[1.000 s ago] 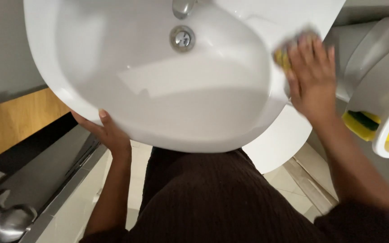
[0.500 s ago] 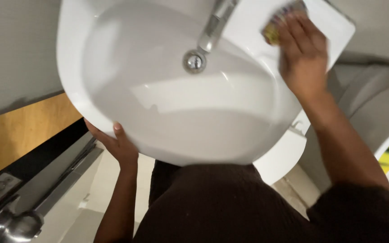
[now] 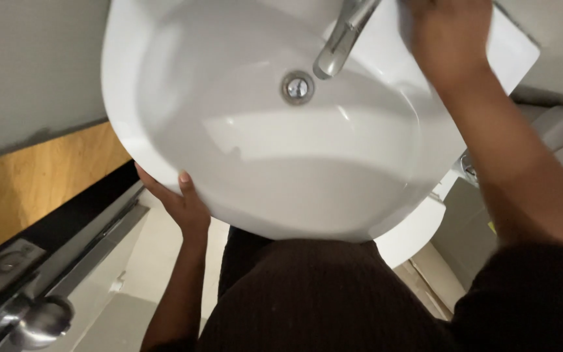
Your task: The person cleans a white bathroom sink using a small checkered cloth. They wipe the basin, faucet, and surrounding areas, repeatedly rinsing and wringing the cloth under running water.
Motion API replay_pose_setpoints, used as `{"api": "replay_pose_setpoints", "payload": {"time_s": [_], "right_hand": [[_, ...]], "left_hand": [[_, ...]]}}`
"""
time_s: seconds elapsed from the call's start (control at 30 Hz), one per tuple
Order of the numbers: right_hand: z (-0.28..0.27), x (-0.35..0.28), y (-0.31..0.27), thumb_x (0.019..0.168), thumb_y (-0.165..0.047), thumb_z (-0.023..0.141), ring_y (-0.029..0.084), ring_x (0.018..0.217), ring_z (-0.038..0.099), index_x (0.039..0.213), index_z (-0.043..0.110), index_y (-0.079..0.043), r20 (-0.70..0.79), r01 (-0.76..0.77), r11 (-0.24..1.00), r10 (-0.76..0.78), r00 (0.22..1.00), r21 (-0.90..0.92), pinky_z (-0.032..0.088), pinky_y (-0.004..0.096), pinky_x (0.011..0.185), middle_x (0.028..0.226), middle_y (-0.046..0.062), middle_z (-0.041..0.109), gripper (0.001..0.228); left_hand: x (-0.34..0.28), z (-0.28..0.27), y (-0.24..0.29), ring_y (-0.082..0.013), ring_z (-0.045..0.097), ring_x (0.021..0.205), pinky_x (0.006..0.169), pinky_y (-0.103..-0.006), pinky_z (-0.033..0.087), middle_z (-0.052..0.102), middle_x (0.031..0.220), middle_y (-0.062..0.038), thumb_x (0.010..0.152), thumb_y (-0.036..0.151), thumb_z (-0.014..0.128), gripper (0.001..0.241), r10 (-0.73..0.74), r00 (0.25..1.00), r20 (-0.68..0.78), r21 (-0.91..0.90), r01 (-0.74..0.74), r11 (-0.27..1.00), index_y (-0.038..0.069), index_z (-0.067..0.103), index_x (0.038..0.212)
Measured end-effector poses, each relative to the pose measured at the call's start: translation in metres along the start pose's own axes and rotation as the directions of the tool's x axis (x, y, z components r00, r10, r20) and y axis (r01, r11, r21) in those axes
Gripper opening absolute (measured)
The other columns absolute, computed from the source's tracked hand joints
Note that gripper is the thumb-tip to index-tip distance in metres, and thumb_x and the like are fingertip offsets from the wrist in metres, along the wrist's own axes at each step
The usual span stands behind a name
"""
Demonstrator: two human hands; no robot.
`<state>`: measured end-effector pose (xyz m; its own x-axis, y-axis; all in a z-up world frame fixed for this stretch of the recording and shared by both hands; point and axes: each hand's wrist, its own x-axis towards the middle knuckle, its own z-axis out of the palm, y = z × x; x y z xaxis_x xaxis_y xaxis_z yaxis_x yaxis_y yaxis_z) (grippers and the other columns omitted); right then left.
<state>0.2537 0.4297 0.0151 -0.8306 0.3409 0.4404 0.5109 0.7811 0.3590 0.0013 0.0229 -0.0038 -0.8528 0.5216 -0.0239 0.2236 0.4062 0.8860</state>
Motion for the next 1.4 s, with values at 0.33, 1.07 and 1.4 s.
{"api": "replay_pose_setpoints", "payload": {"time_s": [0.33, 1.07, 1.4], "right_hand": [[-0.164, -0.093, -0.042, 0.119, -0.021, 0.035, 0.022, 0.072, 0.063, 0.109, 0.069, 0.001, 0.793, -0.785, 0.485, 0.259, 0.551, 0.387, 0.048, 0.038, 0.061, 0.097, 0.012, 0.07, 0.042], [0.067, 0.045, -0.148, 0.1, -0.015, 0.051, 0.019, 0.153, 0.039, 0.133, 0.069, -0.009, -0.051, 0.631, 0.773, -0.629, 0.775, 0.059, 0.016, 0.034, 0.137, 0.153, 0.004, 0.057, 0.038], [-0.05, -0.092, -0.168, 0.096, -0.005, 0.062, 0.036, 0.108, 0.073, 0.116, 0.075, 0.001, 0.326, 0.189, 0.899, -0.329, 0.886, 0.396, 0.053, 0.052, 0.101, 0.113, 0.022, 0.076, 0.025]], "left_hand": [[0.002, 0.002, 0.005, -0.0356, 0.031, 0.159, 0.127, -0.0523, 0.037, 0.016, 0.173, -0.019, 0.112, 0.033, 0.051, 0.071, -0.051, 0.999, -0.018, -0.185, 0.047, 0.982, 0.011, 0.009, 0.164], [0.0, -0.002, -0.004, -0.0365, 0.032, 0.157, 0.127, -0.0506, 0.038, 0.018, 0.172, -0.021, 0.11, 0.039, 0.051, 0.076, -0.114, 0.993, -0.022, -0.166, 0.109, 0.98, 0.01, 0.005, 0.164], [0.0, 0.001, -0.008, -0.0362, 0.035, 0.152, 0.126, -0.0565, 0.023, 0.027, 0.166, -0.021, 0.112, 0.046, 0.049, 0.078, -0.056, 0.997, -0.052, -0.081, 0.052, 0.995, 0.015, 0.004, 0.168]]}}
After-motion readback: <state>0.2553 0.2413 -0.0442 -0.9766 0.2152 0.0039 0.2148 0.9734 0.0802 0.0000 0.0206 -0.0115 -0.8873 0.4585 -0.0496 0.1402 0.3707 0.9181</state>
